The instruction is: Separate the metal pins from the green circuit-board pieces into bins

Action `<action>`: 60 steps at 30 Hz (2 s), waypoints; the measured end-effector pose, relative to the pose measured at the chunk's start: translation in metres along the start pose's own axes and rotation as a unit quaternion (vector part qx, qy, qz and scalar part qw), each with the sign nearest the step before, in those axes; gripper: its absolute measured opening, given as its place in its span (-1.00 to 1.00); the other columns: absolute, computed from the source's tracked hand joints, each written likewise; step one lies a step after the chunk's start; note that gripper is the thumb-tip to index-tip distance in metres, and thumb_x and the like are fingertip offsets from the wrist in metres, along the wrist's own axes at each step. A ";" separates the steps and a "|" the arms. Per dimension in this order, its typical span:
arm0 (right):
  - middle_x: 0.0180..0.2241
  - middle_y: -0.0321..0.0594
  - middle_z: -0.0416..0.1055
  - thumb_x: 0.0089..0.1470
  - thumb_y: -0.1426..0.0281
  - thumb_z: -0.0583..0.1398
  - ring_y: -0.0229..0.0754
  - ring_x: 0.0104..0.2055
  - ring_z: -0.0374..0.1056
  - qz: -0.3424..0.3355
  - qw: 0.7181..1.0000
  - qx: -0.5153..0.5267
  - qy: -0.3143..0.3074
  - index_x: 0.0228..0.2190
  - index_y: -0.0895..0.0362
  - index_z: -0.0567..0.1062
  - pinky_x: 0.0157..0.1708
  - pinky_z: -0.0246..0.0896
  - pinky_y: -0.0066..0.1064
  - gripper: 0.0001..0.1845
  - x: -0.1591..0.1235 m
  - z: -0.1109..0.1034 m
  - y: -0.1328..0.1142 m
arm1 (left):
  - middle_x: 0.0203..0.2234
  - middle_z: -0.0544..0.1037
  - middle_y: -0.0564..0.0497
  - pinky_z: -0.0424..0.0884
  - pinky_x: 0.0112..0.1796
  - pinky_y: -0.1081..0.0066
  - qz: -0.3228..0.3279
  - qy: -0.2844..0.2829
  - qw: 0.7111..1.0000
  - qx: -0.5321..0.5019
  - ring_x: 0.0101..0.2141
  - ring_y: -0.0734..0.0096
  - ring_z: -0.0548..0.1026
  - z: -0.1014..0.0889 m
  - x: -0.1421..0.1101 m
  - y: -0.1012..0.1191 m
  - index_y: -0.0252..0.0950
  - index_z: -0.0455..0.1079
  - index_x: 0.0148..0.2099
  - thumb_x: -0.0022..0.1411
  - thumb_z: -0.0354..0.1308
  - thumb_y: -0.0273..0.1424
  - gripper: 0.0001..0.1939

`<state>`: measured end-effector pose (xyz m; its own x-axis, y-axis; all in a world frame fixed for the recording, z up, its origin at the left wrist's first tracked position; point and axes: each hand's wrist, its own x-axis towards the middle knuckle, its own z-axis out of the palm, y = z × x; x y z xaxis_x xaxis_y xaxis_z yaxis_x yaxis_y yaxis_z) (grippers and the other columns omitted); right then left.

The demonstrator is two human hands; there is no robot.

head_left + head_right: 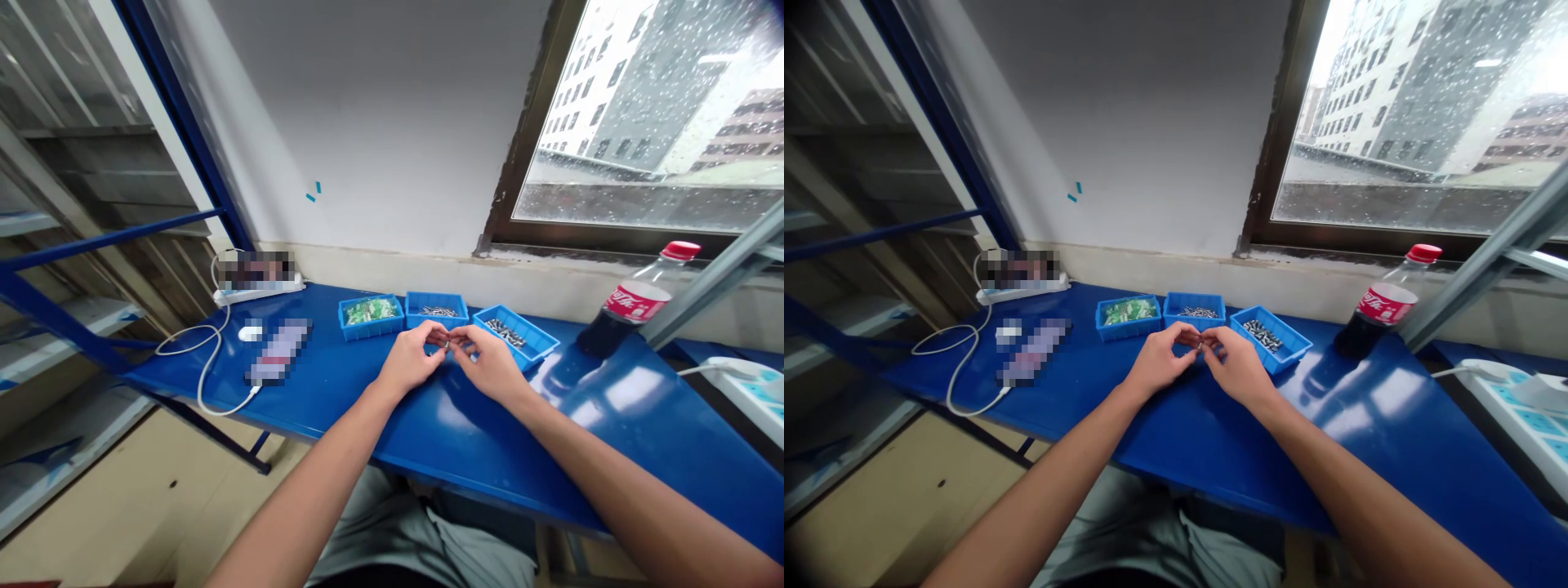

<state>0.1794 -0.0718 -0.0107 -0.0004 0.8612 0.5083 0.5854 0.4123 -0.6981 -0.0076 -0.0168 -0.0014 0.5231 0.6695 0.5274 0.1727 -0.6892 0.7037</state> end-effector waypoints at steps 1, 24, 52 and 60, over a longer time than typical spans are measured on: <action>-0.16 -0.12 0.60 0.31 0.22 0.24 -0.02 -0.17 0.56 0.018 0.999 0.030 0.003 -0.12 0.04 0.55 -0.20 0.53 -0.18 -0.80 0.000 0.002 0.001 | -0.12 0.69 -0.01 0.59 0.00 0.34 -0.005 0.006 1.000 -0.009 -0.12 0.33 0.69 0.000 0.000 0.001 -0.25 0.46 0.01 0.20 0.22 -0.63 -0.65; -0.35 -0.21 0.56 0.10 0.30 0.30 -0.14 -0.33 0.50 0.118 0.984 0.137 0.002 -0.18 0.11 0.59 -0.31 0.47 -0.30 -0.76 0.004 0.003 0.005 | -0.18 0.72 -0.02 0.59 -0.11 0.37 -0.034 0.020 0.999 0.006 -0.17 0.30 0.69 -0.003 0.001 0.005 -0.25 0.57 -0.02 0.35 0.25 -0.44 -0.83; -0.28 -0.19 0.58 0.11 0.33 0.32 -0.09 -0.26 0.54 0.065 0.996 0.069 -0.001 -0.12 0.06 0.53 -0.26 0.53 -0.24 -0.73 0.001 0.006 0.005 | -0.21 0.74 0.01 0.60 -0.10 0.36 -0.050 0.006 0.999 0.011 -0.20 0.29 0.70 -0.001 0.000 -0.001 -0.25 0.61 -0.06 0.30 0.23 -0.51 -0.80; -0.28 -0.16 0.60 0.15 0.34 0.25 -0.06 -0.28 0.52 0.024 0.999 -0.019 0.020 -0.23 0.05 0.62 -0.24 0.49 -0.19 -0.84 0.002 0.002 0.001 | -0.24 0.74 0.02 0.51 -0.20 0.38 -0.050 -0.017 0.996 0.065 -0.23 0.25 0.68 -0.005 -0.001 0.004 -0.21 0.66 -0.16 0.46 0.17 -0.22 -0.72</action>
<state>0.1778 -0.0694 -0.0115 0.0596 0.8665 0.4955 0.6151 0.3591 -0.7020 -0.0114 -0.0186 0.0030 0.5259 0.7281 0.4397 0.3307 -0.6513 0.6830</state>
